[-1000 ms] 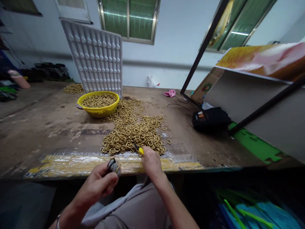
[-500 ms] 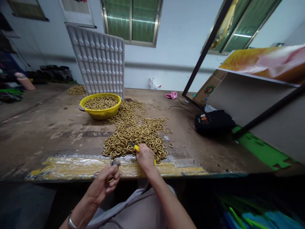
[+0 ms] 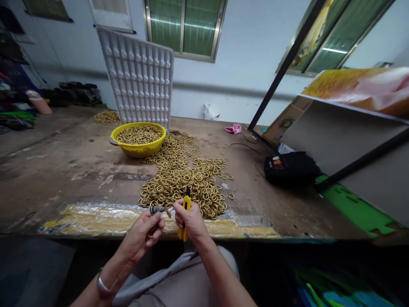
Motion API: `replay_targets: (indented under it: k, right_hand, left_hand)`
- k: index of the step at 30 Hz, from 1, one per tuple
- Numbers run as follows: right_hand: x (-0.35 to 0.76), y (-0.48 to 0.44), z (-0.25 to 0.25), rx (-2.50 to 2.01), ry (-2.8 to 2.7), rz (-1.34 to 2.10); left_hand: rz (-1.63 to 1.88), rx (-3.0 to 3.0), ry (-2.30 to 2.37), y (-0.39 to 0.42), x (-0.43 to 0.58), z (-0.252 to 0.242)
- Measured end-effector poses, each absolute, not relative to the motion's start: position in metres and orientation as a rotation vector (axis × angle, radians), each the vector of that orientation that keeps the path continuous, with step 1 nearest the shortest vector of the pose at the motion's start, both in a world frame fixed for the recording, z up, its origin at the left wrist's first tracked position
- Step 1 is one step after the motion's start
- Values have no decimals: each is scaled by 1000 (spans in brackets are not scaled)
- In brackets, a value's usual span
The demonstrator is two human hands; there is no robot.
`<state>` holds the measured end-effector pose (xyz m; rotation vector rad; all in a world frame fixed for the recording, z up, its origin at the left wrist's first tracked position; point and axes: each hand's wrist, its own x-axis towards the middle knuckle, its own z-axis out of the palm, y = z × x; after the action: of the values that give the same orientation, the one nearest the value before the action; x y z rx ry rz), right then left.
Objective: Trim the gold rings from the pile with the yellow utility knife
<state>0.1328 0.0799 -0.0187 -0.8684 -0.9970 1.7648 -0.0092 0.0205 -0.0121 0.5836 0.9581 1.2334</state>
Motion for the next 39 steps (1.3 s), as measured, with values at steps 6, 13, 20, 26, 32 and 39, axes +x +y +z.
replay_targets:
  k: [6,13,20,26,32,39]
  right_hand:
    - [128,75,-21,-827,-1039,1793]
    - [130,68,-23,-856,-1136,1747]
    - [135,63,-14,-1010,-1577,1347]
    - [145,56,-16,-1130,-2223,563]
    - [144,54,-9,-1303,-2479,289]
    - [141,64,-7,-1358,-2543,182]
  left_hand:
    - [1206,654,937,17,-11,-14]
    - [1165,537,783,16,-7,-4]
    - [1206,527,804,13,-6,0]
    - [1239,694,1048,15,-6,-3]
    - [1218,883,1200,14,-7,-13]
    - [1234,1085,1293,11,-14,-6]
